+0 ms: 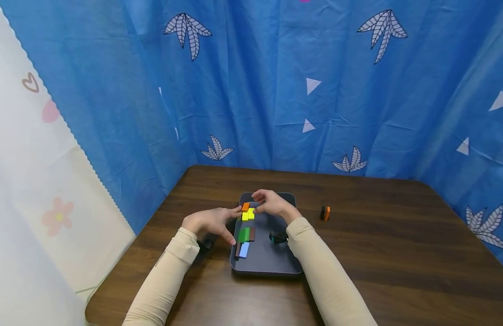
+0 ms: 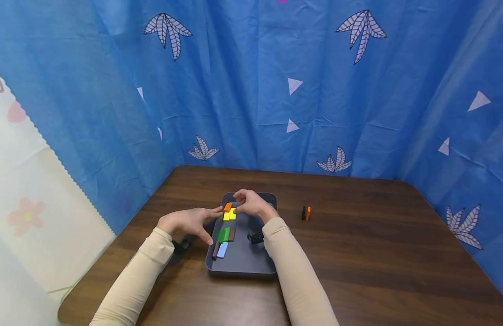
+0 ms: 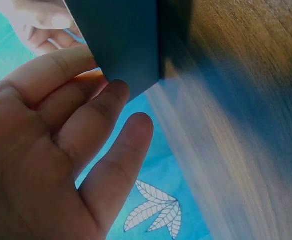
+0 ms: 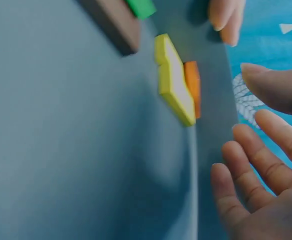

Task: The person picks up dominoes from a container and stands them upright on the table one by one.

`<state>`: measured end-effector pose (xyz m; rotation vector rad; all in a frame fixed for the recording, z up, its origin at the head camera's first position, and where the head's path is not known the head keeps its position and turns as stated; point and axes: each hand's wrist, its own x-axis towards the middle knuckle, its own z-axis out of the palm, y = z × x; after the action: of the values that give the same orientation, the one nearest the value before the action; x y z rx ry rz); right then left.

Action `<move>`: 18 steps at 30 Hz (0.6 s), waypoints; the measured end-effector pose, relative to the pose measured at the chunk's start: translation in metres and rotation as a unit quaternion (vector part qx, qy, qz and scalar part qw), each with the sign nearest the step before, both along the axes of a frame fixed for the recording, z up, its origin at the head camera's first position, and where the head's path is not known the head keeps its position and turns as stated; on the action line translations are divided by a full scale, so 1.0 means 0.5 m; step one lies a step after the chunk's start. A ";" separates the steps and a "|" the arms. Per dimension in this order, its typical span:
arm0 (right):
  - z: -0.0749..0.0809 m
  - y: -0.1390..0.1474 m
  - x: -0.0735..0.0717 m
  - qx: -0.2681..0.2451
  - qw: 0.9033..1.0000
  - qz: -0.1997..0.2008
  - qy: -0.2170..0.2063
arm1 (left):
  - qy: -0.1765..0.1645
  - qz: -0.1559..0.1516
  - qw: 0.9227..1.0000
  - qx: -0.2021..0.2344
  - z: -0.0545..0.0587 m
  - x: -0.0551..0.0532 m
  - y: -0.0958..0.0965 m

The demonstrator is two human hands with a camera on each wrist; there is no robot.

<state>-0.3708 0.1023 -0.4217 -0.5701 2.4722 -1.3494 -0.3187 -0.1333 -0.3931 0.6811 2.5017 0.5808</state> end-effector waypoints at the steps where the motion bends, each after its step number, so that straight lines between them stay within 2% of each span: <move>1: -0.004 0.000 -0.002 0.003 1.000 -0.003 0.000 | 0.000 0.000 1.000 0.000 0.000 0.000 0.001; 18: -0.045 -0.012 -0.001 0.019 0.999 -0.028 -0.011 | -0.011 0.007 1.000 0.009 -0.004 -0.002 0.003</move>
<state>-0.3714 0.0965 -0.4440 -0.4779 2.5078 -1.3184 -0.3196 -0.1319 -0.3953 0.6614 2.4856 0.6124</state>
